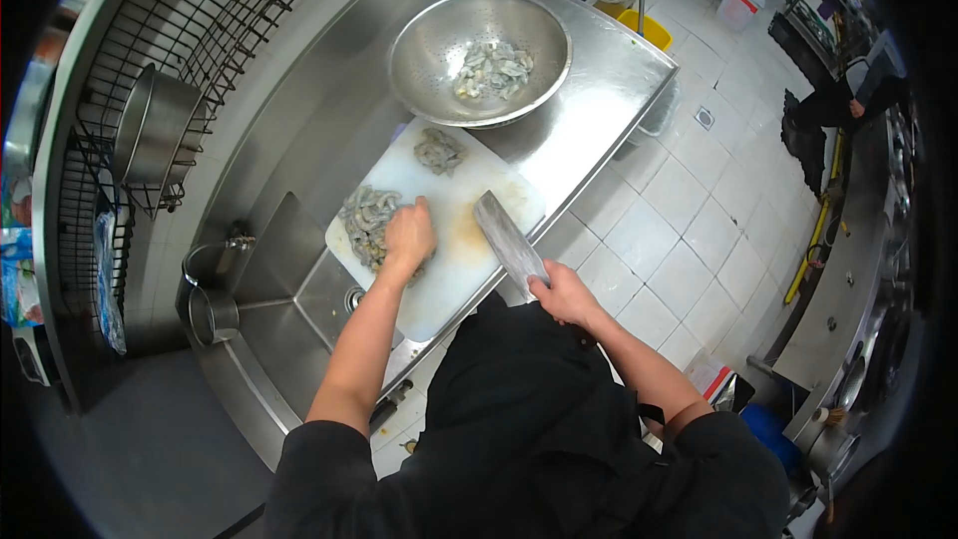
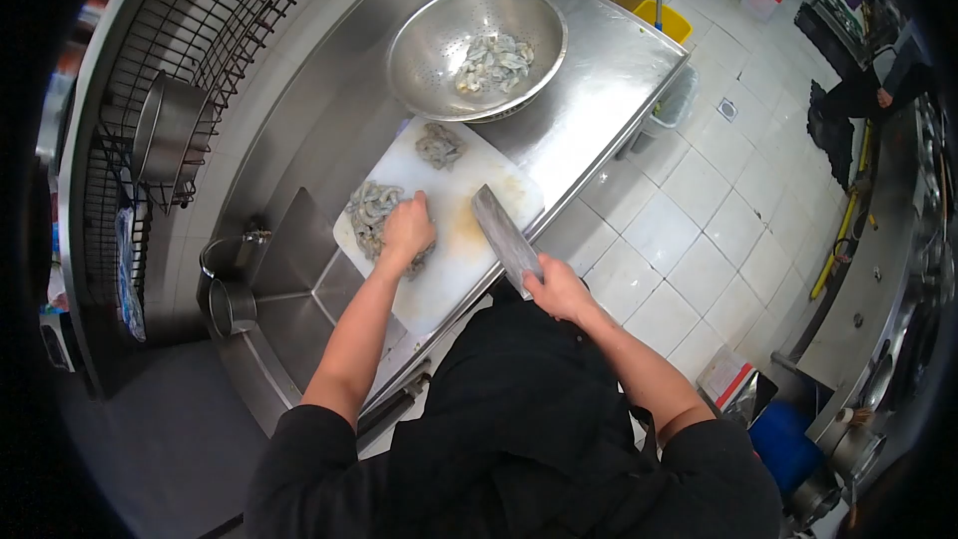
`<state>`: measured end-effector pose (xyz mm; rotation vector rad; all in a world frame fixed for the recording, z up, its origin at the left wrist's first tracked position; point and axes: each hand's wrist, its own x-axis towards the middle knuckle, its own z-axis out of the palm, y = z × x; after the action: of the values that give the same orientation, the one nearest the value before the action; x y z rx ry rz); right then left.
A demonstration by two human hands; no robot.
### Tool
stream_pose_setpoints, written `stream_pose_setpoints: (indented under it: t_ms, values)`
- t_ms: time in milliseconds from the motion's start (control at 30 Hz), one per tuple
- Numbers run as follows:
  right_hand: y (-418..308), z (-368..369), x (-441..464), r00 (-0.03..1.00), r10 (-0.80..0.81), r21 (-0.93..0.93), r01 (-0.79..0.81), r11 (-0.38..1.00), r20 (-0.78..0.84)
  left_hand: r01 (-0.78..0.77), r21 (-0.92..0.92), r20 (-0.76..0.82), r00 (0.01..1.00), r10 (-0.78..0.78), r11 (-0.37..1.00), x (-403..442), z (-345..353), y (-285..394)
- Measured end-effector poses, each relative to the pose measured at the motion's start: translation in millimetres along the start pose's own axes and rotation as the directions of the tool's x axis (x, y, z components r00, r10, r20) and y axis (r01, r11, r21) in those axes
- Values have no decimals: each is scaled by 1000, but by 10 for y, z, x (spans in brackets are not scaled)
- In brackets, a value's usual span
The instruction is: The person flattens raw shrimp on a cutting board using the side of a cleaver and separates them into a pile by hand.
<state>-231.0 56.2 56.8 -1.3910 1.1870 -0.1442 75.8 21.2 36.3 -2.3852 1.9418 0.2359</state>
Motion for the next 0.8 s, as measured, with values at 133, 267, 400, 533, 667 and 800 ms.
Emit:
stream_pose_setpoints:
  t_ms: [133,267,400,533,667,800]
  values:
    - [-84,-17,3,999,-23,44,24,999,-29,74,-198,-10,997,-77,977,30,-91,23]
    - [-15,-8,91,999,-26,81,30,996,-48,-40,-646,-128,990,-57,762,-5,-50,72]
    - [15,1,147,999,4,152,4,988,-49,1,-824,-11,1000,-18,567,-124,232,200]
    - [-51,-21,186,999,37,238,-30,971,-27,-194,-685,-196,977,78,702,-200,157,296]
    - [-39,-12,396,999,33,339,-33,940,6,-195,-667,-234,971,45,719,-58,193,417]
    - [-133,-52,523,999,33,297,-39,954,25,-228,-642,-304,952,31,732,-28,246,495]
